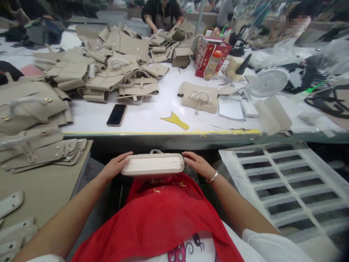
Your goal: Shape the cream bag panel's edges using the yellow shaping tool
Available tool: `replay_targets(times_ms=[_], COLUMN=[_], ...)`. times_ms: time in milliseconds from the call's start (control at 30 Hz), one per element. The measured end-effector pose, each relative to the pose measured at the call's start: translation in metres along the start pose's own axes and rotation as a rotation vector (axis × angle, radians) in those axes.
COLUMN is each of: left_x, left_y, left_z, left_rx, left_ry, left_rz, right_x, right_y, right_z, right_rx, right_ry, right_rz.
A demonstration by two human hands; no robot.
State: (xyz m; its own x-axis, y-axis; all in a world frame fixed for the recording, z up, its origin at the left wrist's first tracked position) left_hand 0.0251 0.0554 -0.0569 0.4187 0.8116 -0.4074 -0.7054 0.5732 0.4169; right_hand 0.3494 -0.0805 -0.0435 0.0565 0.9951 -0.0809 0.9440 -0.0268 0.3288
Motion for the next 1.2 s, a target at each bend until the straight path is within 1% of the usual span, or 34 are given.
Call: replay_targets(times_ms=[67,133,200,267,400,500,633,767,933,1033,1100,1167,1200], left_x=[-0.004,-0.009,-0.012,-0.011,-0.007,-0.006,-0.009,-0.008,-0.001,-0.001,-0.006,-0.012,-0.014], left_y=[-0.003,-0.014,-0.025,-0.033,-0.04,-0.038,-0.029,-0.018,-0.018,-0.016,-0.014,-0.011,-0.009], left_z=[0.018,0.033,0.043,0.051,0.062,0.065,0.063,0.059,0.058,0.058,0.057,0.058,0.059], left_rx=[0.353,0.685,0.922,1.038,1.069,1.066,1.047,1.039,1.025,1.006,0.985,0.965,0.959], left_ry=[-0.182,-0.338,-0.418,-0.439,-0.435,-0.428,-0.425,-0.394,-0.409,-0.378,-0.358,-0.366,-0.389], left_rz=[0.005,-0.02,-0.038,-0.049,-0.072,-0.087,-0.164,-0.143,-0.16,-0.173,-0.205,-0.244,-0.251], right_x=[-0.001,0.002,0.011,0.021,0.032,0.032,0.033,0.038,0.044,0.041,0.034,0.03,0.032], right_y=[-0.01,-0.017,-0.024,-0.029,-0.034,-0.034,-0.034,-0.035,-0.033,-0.032,-0.032,-0.027,-0.024], right_z=[-0.015,-0.026,-0.034,-0.042,-0.05,-0.051,-0.051,-0.049,-0.047,-0.044,-0.038,-0.024,-0.015], right_rx=[-0.217,-0.425,-0.592,-0.701,-0.83,-0.863,-0.834,-0.796,-0.744,-0.713,-0.702,-0.718,-0.719], right_ry=[0.148,0.252,0.32,0.369,0.411,0.413,0.423,0.396,0.366,0.341,0.345,0.368,0.398], right_rz=[-0.178,-0.292,-0.367,-0.436,-0.532,-0.547,-0.54,-0.566,-0.582,-0.575,-0.557,-0.489,-0.423])
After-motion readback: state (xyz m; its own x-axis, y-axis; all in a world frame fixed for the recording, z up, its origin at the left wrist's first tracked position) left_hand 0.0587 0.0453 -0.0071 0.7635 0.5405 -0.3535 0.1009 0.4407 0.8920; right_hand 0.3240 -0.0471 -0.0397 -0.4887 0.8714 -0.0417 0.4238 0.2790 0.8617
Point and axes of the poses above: each hand's wrist, its own x-axis towards the middle knuckle, its own y-axis out of the back of the hand, z = x × y, the point moved 6 cm from there along x, towards the middle knuckle, and after that the axes turned 7 degrees about y, right-handed, at the moved point
